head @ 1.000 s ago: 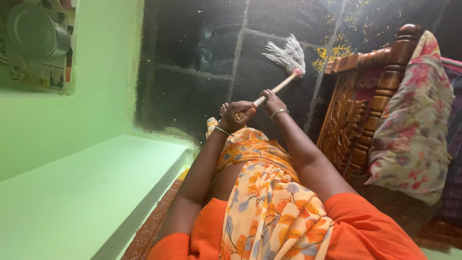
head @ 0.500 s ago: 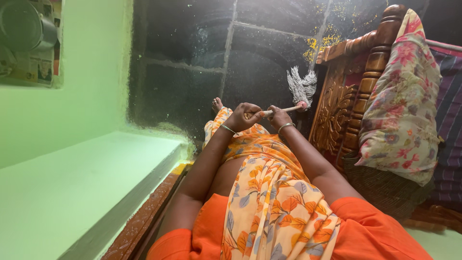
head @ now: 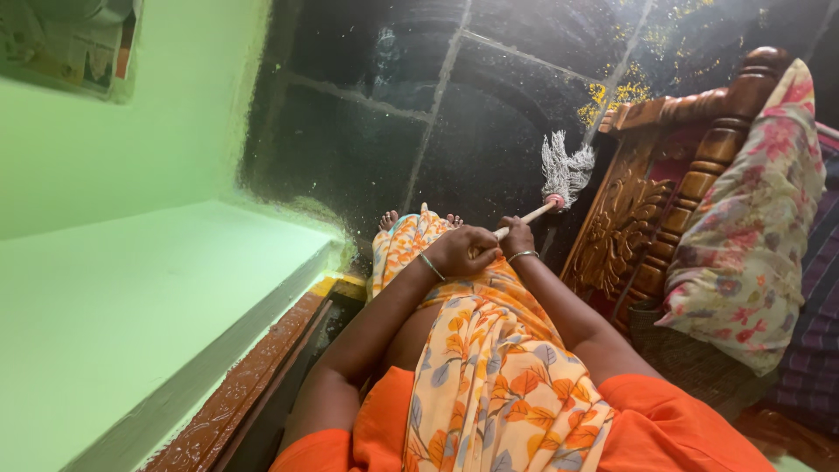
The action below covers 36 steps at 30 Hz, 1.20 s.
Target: The person mops a dark stone floor by hand using a mop, moving it across the surface and into corners while navigating around furniture.
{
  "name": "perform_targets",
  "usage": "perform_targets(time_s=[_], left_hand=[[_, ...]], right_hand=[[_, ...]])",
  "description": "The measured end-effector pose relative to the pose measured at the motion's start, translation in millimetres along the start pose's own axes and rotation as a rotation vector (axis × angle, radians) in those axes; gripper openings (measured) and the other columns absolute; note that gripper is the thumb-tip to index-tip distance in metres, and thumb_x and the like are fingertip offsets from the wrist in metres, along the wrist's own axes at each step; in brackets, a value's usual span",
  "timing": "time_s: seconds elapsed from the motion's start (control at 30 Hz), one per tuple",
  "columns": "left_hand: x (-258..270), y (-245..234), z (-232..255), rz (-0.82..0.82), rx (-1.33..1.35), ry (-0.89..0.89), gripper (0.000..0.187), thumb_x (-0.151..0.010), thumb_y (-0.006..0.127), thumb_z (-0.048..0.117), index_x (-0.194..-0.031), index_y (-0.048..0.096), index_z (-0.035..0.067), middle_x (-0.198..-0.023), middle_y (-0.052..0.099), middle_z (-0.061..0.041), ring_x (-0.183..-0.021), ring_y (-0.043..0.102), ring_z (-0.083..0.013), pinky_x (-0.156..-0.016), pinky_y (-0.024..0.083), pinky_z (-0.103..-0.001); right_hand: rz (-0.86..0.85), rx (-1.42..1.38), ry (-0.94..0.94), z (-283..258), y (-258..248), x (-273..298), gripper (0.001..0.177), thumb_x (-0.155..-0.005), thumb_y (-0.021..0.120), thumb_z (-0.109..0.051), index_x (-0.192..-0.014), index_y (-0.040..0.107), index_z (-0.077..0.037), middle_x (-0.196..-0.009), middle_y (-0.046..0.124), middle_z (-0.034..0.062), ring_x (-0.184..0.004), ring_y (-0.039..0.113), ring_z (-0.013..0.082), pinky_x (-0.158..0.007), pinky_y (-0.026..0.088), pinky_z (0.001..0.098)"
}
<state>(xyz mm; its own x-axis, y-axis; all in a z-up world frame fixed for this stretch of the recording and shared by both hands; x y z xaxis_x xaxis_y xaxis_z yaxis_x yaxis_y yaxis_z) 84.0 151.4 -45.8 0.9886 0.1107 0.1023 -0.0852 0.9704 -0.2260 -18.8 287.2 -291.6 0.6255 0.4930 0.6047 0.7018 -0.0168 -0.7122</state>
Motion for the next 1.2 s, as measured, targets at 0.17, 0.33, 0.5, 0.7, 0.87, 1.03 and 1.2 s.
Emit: perform_targets(time_s=[0.17, 0.33, 0.5, 0.7, 0.87, 1.03, 1.2], left_hand=[[33, -41, 2, 0.044, -0.064, 0.029, 0.022, -0.094, 0.067, 0.02, -0.077, 0.064, 0.006, -0.071, 0.063, -0.005, -0.061, 0.062, -0.0213, -0.061, 0.051, -0.036], [79, -100, -5, 0.189, -0.091, -0.027, 0.025, -0.095, 0.069, 0.019, -0.076, 0.062, 0.003, -0.073, 0.062, -0.009, -0.068, 0.064, -0.0275, -0.065, 0.052, -0.038], [138, -161, 1, 0.47, -0.102, 0.085, 0.02, -0.095, 0.065, 0.016, -0.08, 0.064, 0.004, -0.086, 0.07, -0.012, -0.088, 0.072, -0.0275, -0.081, 0.056, -0.039], [218, -204, -27, 0.631, -0.18, -0.109, 0.021, -0.095, 0.064, 0.013, -0.078, 0.062, 0.001, -0.088, 0.072, -0.017, -0.095, 0.075, -0.0297, -0.079, 0.059, -0.039], [276, -223, -41, 0.762, -0.224, -0.266, 0.021, -0.094, 0.062, 0.013, -0.075, 0.061, 0.003, -0.092, 0.074, -0.017, -0.085, 0.075, -0.0258, -0.072, 0.059, -0.038], [318, -233, -24, 0.948, -0.543, -0.223, 0.018, -0.091, 0.06, 0.014, -0.073, 0.061, 0.009, -0.092, 0.077, -0.013, -0.094, 0.074, -0.0222, -0.074, 0.047, -0.041], [319, -222, -25, 0.837, -0.641, -0.226, 0.024, -0.09, 0.064, 0.017, -0.067, 0.058, 0.011, -0.07, 0.065, -0.005, -0.076, 0.067, -0.0219, -0.077, 0.045, -0.041]], right_hand=[[0.048, -0.035, -0.128, -54, 15, -2, 0.016, -0.076, 0.08, -0.012, -0.091, 0.076, -0.014, -0.137, 0.06, 0.0228, -0.131, 0.055, 0.038, -0.107, 0.048, 0.0414], [-0.036, -0.009, -0.194, -140, 37, -16, 0.017, -0.073, 0.084, -0.014, -0.088, 0.076, -0.014, -0.141, 0.055, 0.0236, -0.131, 0.054, 0.039, -0.107, 0.046, 0.0413], [-0.086, -0.028, -0.381, -227, 76, -29, 0.006, -0.087, 0.075, -0.008, -0.089, 0.076, -0.014, -0.126, 0.073, 0.0128, -0.148, 0.05, 0.0321, -0.115, 0.046, 0.0416], [-0.202, 0.104, -0.59, -350, 137, -14, 0.012, -0.085, 0.074, -0.007, -0.093, 0.077, -0.016, -0.145, 0.057, 0.0138, -0.141, 0.045, 0.0335, -0.113, 0.041, 0.0426], [-0.305, 0.253, -0.784, -425, 215, 7, 0.025, -0.085, 0.071, -0.002, -0.1, 0.078, -0.02, -0.15, 0.054, 0.0052, -0.141, 0.048, 0.0313, -0.113, 0.039, 0.0384], [-0.438, 0.31, -0.912, -486, 261, 51, 0.025, -0.09, 0.069, -0.006, -0.104, 0.076, -0.026, -0.152, 0.052, -0.0004, -0.133, 0.057, 0.0271, -0.109, 0.05, 0.0379], [-0.58, 0.455, -1.083, -517, 279, 106, 0.03, -0.081, 0.074, -0.007, -0.101, 0.076, -0.029, -0.149, 0.053, 0.0014, -0.122, 0.06, 0.0284, -0.098, 0.053, 0.0401]])
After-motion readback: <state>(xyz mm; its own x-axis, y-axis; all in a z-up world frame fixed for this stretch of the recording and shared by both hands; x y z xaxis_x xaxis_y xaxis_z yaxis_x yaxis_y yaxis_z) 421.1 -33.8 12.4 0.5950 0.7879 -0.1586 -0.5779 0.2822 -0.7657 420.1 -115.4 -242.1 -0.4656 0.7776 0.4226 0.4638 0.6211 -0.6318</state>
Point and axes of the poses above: each hand's wrist, its own x-axis away from the middle knuckle, its own y-axis out of the palm, z = x × y, the point moved 10 cm from there along -x, towards the middle knuckle
